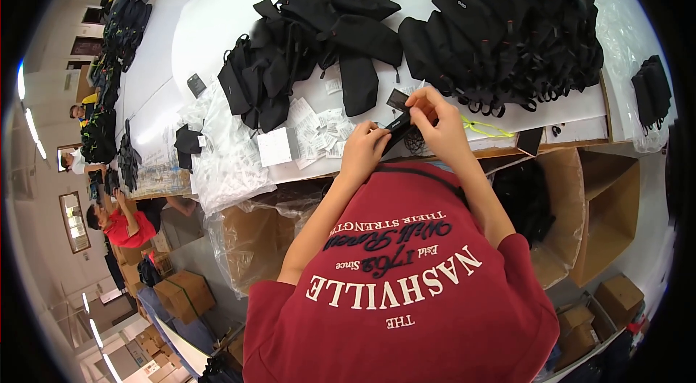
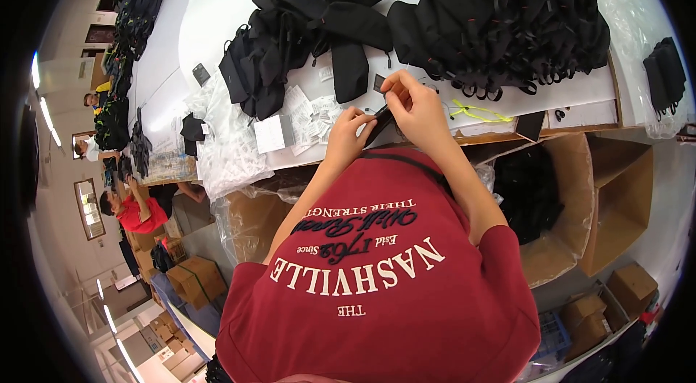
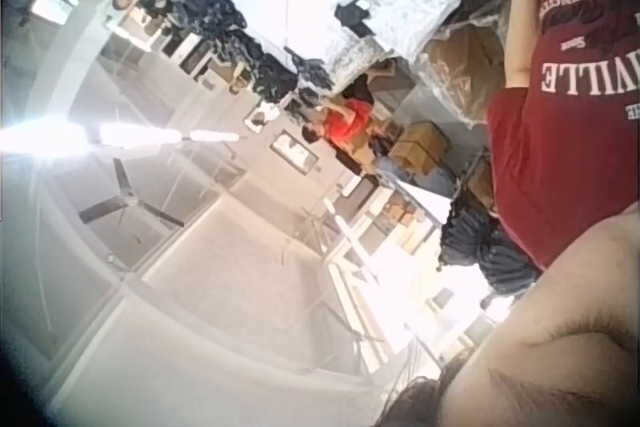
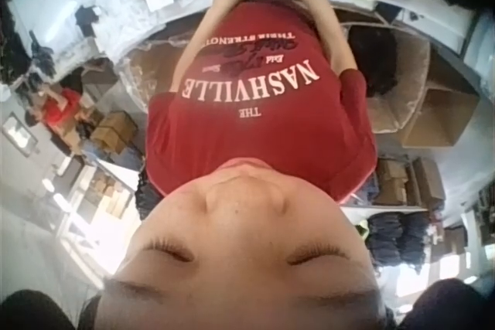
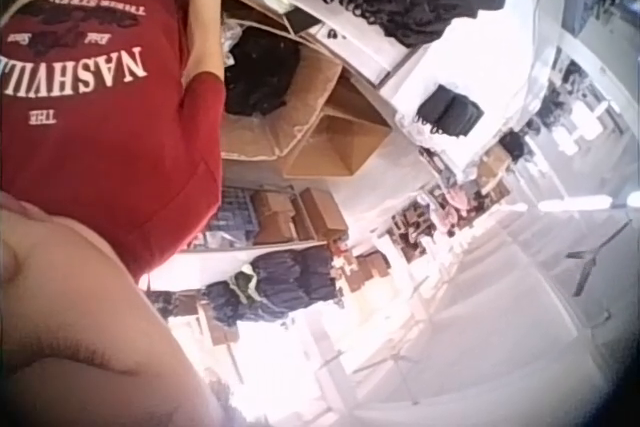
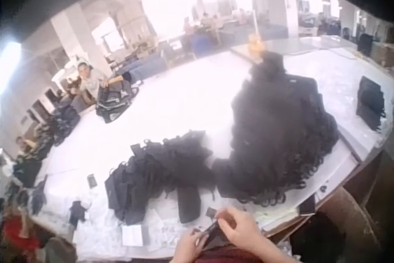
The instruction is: Tagging and inspecting black fabric pouches at a workbench.
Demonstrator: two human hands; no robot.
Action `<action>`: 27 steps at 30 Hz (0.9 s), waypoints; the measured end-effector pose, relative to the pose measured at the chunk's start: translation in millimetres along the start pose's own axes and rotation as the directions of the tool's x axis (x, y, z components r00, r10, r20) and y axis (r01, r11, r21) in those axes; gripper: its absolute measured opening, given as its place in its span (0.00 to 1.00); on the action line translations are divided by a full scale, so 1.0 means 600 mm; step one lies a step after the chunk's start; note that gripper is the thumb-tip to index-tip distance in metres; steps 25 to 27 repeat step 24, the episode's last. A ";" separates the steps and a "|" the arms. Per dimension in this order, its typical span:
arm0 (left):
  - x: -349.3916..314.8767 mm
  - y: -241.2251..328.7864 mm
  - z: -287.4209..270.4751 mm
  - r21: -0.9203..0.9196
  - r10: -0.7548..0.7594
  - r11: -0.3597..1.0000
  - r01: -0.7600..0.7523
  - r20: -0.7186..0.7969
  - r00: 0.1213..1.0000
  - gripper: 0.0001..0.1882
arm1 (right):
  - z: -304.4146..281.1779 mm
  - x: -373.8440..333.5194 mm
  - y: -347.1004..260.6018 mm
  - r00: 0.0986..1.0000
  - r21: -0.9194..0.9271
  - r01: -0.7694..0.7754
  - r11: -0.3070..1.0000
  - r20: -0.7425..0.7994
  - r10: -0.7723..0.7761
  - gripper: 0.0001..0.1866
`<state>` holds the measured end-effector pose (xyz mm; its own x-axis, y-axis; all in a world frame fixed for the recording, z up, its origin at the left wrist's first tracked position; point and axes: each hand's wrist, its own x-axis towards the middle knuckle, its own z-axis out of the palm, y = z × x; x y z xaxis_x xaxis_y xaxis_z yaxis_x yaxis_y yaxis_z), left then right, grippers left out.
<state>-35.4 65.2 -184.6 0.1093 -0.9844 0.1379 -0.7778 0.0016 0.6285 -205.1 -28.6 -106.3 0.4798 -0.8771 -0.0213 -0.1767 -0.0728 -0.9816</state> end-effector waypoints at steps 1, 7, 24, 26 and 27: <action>0.004 0.001 0.001 0.019 0.027 0.999 -0.027 0.010 1.000 0.06 | -0.003 0.000 -0.006 0.994 -0.275 0.065 0.959 -0.067 -0.087 0.05; 0.020 0.005 0.005 0.096 0.082 0.991 -0.094 0.124 0.989 0.05 | -0.003 0.027 0.074 0.888 -0.697 0.446 0.562 0.263 -0.378 0.10; -0.013 0.046 -0.072 0.285 0.202 0.946 -0.153 -0.151 0.968 0.27 | 0.011 -0.013 0.002 0.897 -0.543 0.389 0.744 0.039 -0.441 0.07; -0.013 0.046 -0.072 0.285 0.202 0.946 -0.153 -0.151 0.968 0.27 | 0.011 -0.013 0.002 0.897 -0.543 0.389 0.744 0.039 -0.441 0.07; -0.013 0.046 -0.072 0.285 0.202 0.946 -0.153 -0.151 0.968 0.27 | 0.011 -0.013 0.002 0.897 -0.543 0.389 0.744 0.039 -0.441 0.07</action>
